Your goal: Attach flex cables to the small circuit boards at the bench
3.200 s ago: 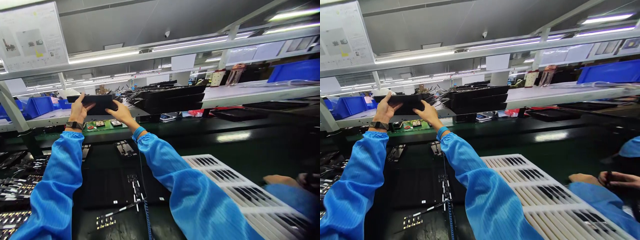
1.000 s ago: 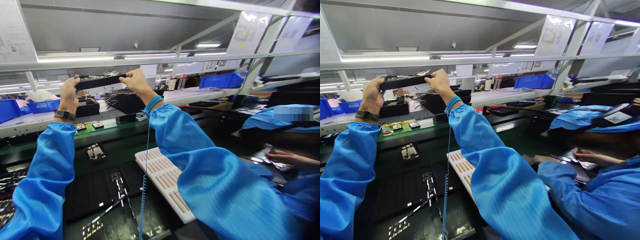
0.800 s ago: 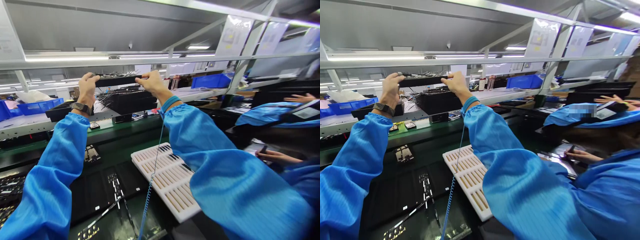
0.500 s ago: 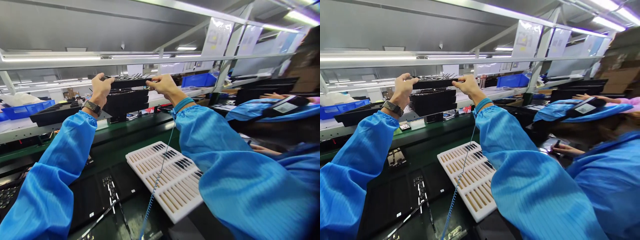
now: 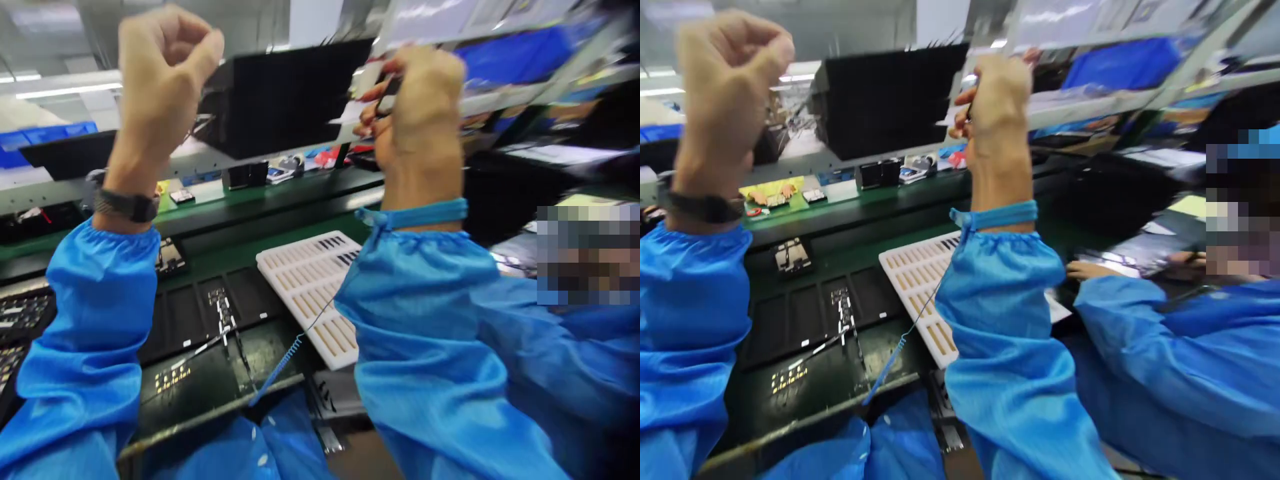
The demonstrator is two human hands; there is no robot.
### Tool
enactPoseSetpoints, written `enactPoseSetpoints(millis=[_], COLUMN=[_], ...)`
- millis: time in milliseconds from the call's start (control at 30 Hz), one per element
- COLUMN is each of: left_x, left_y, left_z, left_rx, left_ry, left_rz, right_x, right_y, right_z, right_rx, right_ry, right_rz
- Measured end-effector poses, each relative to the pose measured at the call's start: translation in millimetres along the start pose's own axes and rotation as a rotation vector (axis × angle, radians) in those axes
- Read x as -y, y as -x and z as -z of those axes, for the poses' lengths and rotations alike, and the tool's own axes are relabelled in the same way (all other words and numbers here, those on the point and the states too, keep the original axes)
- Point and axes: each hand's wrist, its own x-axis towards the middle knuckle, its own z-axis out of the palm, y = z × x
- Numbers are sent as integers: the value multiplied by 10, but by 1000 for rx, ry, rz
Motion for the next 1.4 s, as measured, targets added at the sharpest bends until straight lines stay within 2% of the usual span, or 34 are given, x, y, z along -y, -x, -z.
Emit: enactPoseSetpoints(millis=[67, 100, 133, 200, 233, 300, 367, 467, 567, 633, 700, 867, 1000, 1100, 1200, 1300, 1400], left_x=[27, 108, 236, 624, 860, 1328, 1679, 1889, 1862, 1815, 1781, 1781, 1755, 1720, 1740, 1812, 1862], left_y=[472, 749, 1048, 1693, 2031, 2717, 3385, 4238, 4792, 4980, 5063, 5138, 5139, 5085, 5027, 4996, 4967], left_z=[287, 410, 514, 663, 713, 788, 853, 943, 975, 959, 928, 866, 875, 874, 855, 851, 878], left_rx=[68, 75, 29, -82, -78, 42, 135, 171, 142, 143, 176, 283, 301, 270, 281, 301, 304], left_ry=[85, 152, 208, 173, 96, -84, -260, -351, -444, -516, -575, -657, -646, -627, -652, -715, -707], left_rz=[-124, -127, -94, 87, 224, 495, 661, 724, 684, 651, 628, 618, 621, 603, 617, 656, 677], right_x=[-36, -88, -169, -430, -612, -1066, -1602, -2404, -3000, -3210, -3280, -3198, -3114, -3067, -3063, -3120, -3213], right_y=[429, 637, 832, 1168, 1308, 1553, 1780, 2111, 2392, 2534, 2639, 2750, 2657, 2480, 2351, 2383, 2511], right_z=[8, 1, -17, -94, -148, -257, -319, -275, -133, -36, 45, 167, 166, 17, -272, -552, -666], right_rx=[134, 198, 263, 379, 431, 523, 605, 674, 635, 604, 605, 768, 870, 782, 707, 725, 741], right_ry=[-111, -153, -187, -204, -183, -86, 35, 154, 204, 222, 236, 325, 333, 269, 219, 206, 213], right_rz=[45, 77, 82, 40, -3, -106, -218, -377, -463, -459, -432, -419, -483, -393, -297, -304, -360])
